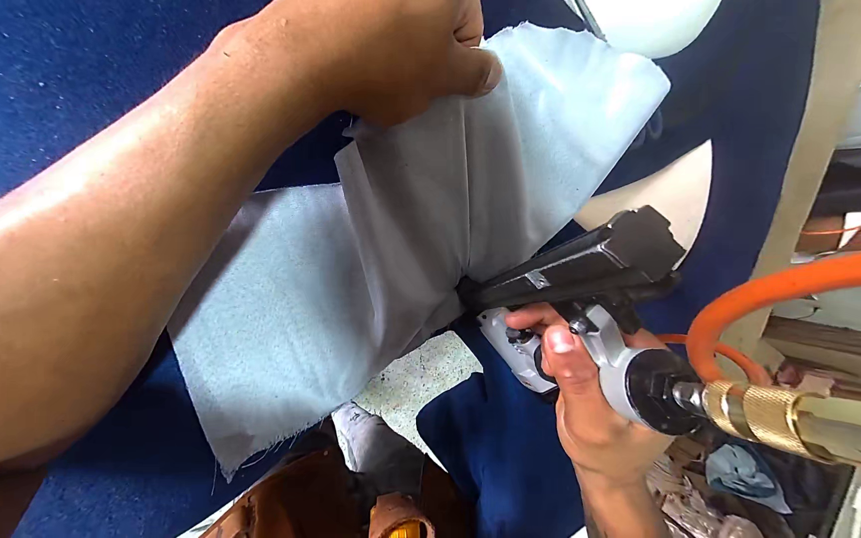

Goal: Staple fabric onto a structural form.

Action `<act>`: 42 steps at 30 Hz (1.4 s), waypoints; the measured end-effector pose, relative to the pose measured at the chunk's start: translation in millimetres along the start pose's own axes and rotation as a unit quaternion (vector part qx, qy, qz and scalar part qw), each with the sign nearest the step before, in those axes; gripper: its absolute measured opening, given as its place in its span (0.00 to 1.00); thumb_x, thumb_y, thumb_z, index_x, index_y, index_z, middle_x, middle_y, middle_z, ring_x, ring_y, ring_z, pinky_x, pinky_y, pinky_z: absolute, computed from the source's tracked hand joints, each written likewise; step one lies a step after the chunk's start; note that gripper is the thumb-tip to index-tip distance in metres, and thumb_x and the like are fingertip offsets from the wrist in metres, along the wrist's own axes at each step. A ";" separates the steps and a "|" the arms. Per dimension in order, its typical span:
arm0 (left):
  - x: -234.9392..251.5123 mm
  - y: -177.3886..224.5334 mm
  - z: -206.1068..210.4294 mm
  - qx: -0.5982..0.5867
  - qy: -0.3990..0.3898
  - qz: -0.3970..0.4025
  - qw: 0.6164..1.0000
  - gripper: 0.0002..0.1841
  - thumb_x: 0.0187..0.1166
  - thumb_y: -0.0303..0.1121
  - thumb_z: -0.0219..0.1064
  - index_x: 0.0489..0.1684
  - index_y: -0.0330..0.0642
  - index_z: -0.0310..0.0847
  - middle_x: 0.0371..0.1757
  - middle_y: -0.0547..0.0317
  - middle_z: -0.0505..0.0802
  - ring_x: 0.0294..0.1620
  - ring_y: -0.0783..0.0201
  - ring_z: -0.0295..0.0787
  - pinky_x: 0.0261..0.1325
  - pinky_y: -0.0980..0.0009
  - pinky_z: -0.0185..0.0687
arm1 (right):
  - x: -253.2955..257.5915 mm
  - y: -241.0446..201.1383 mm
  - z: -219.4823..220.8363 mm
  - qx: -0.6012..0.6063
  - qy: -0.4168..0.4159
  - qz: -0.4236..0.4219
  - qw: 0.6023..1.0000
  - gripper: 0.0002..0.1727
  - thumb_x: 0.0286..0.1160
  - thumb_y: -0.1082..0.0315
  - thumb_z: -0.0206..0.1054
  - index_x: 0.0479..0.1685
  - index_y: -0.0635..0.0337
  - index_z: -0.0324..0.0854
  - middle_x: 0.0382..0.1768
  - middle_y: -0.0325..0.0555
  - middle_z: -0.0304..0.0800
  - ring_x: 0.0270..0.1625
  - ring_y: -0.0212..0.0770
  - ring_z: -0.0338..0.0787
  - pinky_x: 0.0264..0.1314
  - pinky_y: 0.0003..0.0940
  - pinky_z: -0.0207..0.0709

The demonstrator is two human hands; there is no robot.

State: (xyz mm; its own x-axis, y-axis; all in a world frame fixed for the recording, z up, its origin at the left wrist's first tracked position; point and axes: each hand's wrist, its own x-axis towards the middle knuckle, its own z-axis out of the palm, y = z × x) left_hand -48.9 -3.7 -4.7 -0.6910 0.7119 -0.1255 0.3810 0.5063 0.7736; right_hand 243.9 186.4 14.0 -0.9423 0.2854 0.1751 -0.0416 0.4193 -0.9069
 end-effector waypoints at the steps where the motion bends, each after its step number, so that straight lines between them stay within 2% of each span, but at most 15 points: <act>1: 0.2 -0.7 1.1 -0.006 0.003 -0.001 1.000 0.22 0.87 0.57 0.59 0.26 0.53 0.78 0.18 0.68 0.78 0.17 0.73 0.73 0.20 0.71 0.66 | 0.4 -0.8 0.5 -0.005 -0.001 -0.001 1.000 0.13 0.74 0.61 0.76 0.49 0.58 0.86 0.39 0.51 0.95 0.36 0.47 0.94 0.39 0.41 0.90; 4: 2.3 -2.7 5.7 -0.020 0.014 0.014 1.000 0.18 0.86 0.53 0.62 0.28 0.54 0.78 0.21 0.70 0.78 0.20 0.76 0.72 0.22 0.74 0.66 | 2.8 -2.3 -1.1 -0.014 -0.015 -0.001 1.000 0.13 0.75 0.61 0.74 0.50 0.60 0.86 0.40 0.51 0.95 0.37 0.46 0.94 0.41 0.41 0.90; 7: 1.7 -2.2 4.7 -0.018 0.012 0.004 1.000 0.16 0.84 0.53 0.64 0.33 0.55 0.80 0.24 0.70 0.81 0.24 0.75 0.76 0.27 0.72 0.71 | 8.7 -3.0 -9.8 0.009 -0.033 0.010 0.999 0.14 0.76 0.64 0.73 0.53 0.64 0.83 0.45 0.57 0.94 0.45 0.56 0.95 0.52 0.52 0.91; 9: -0.4 -0.9 4.8 -0.019 0.004 -0.004 1.000 0.16 0.84 0.55 0.64 0.35 0.55 0.81 0.25 0.69 0.82 0.24 0.74 0.77 0.28 0.70 0.73 | 10.0 -7.8 -15.2 0.019 -0.038 0.022 0.999 0.13 0.76 0.64 0.73 0.50 0.64 0.84 0.44 0.59 0.94 0.46 0.59 0.95 0.54 0.55 0.91; 13: -0.7 -3.6 0.9 -0.045 0.003 0.007 0.999 0.17 0.83 0.54 0.65 0.34 0.53 0.82 0.23 0.68 0.82 0.22 0.72 0.77 0.27 0.69 0.73 | 12.3 -20.8 -18.5 -0.008 -0.031 0.014 0.999 0.15 0.74 0.62 0.75 0.50 0.65 0.83 0.42 0.60 0.94 0.45 0.59 0.95 0.52 0.53 0.91; 16: -0.6 -4.5 3.5 -0.053 0.003 0.004 0.999 0.16 0.83 0.54 0.66 0.35 0.54 0.82 0.23 0.69 0.80 0.22 0.74 0.75 0.26 0.72 0.71 | 15.5 -23.6 -17.9 -0.024 -0.043 0.018 0.999 0.14 0.76 0.61 0.74 0.49 0.63 0.83 0.43 0.57 0.95 0.44 0.55 0.95 0.51 0.48 0.91; 18: 0.9 -3.7 1.3 -0.054 0.005 0.003 0.999 0.16 0.82 0.54 0.66 0.34 0.53 0.81 0.23 0.68 0.79 0.22 0.73 0.73 0.26 0.70 0.69 | 17.3 -24.4 -17.0 -0.025 -0.048 0.021 0.998 0.14 0.75 0.62 0.74 0.49 0.64 0.83 0.44 0.58 0.95 0.44 0.54 0.95 0.48 0.47 0.91; 21: 0.3 -5.9 2.6 -0.055 0.000 0.007 0.998 0.15 0.83 0.54 0.66 0.36 0.53 0.82 0.23 0.69 0.80 0.22 0.74 0.74 0.26 0.72 0.70 | 15.9 -24.5 -14.5 -0.044 -0.058 0.024 0.997 0.16 0.75 0.62 0.74 0.51 0.65 0.83 0.45 0.58 0.95 0.44 0.54 0.96 0.49 0.47 0.91; 27: 1.8 -6.7 3.6 -0.044 0.009 0.009 0.999 0.15 0.82 0.54 0.66 0.39 0.54 0.82 0.27 0.68 0.81 0.26 0.73 0.76 0.29 0.70 0.72 | 20.9 -28.9 -0.6 -0.123 -0.042 0.005 0.992 0.12 0.74 0.63 0.75 0.48 0.60 0.86 0.43 0.47 0.97 0.40 0.43 0.96 0.44 0.40 0.92; 32: 2.9 -6.5 -2.2 -0.027 -0.005 0.002 1.000 0.17 0.82 0.57 0.65 0.39 0.54 0.84 0.25 0.68 0.82 0.25 0.71 0.77 0.30 0.66 0.73 | 17.6 -14.9 4.1 -0.075 -0.015 -0.010 0.997 0.12 0.73 0.65 0.75 0.49 0.62 0.85 0.42 0.53 0.96 0.41 0.49 0.96 0.44 0.43 0.92; 38: 3.3 -7.7 -2.0 -0.026 -0.010 0.004 1.000 0.16 0.82 0.57 0.65 0.39 0.56 0.83 0.25 0.70 0.81 0.24 0.74 0.76 0.29 0.69 0.72 | 11.9 -8.0 1.2 -0.029 -0.002 -0.005 1.000 0.15 0.71 0.65 0.77 0.51 0.63 0.83 0.45 0.57 0.95 0.47 0.58 0.96 0.53 0.53 0.93; 40: 4.0 -10.2 -1.9 -0.026 -0.008 0.009 1.000 0.17 0.82 0.57 0.65 0.36 0.56 0.82 0.24 0.71 0.82 0.23 0.75 0.77 0.27 0.71 0.71 | 9.8 -6.4 1.9 -0.028 0.000 -0.007 1.000 0.15 0.71 0.65 0.77 0.51 0.61 0.83 0.45 0.56 0.95 0.47 0.56 0.96 0.52 0.52 0.93; 42: 4.8 -11.7 1.2 -0.034 -0.006 0.013 0.999 0.15 0.82 0.56 0.66 0.38 0.56 0.83 0.26 0.71 0.81 0.26 0.75 0.77 0.30 0.72 0.72 | 8.7 -6.2 1.4 -0.037 -0.001 -0.011 0.999 0.14 0.72 0.65 0.76 0.51 0.61 0.83 0.43 0.54 0.95 0.44 0.53 0.96 0.48 0.48 0.93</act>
State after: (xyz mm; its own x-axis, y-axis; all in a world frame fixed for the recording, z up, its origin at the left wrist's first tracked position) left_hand -55.9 -5.7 -15.1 -0.6738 0.7305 -0.1111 0.3564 0.4530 0.8172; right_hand 235.5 185.1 20.6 -0.9423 0.2726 0.1943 -0.0387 0.4878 -0.8721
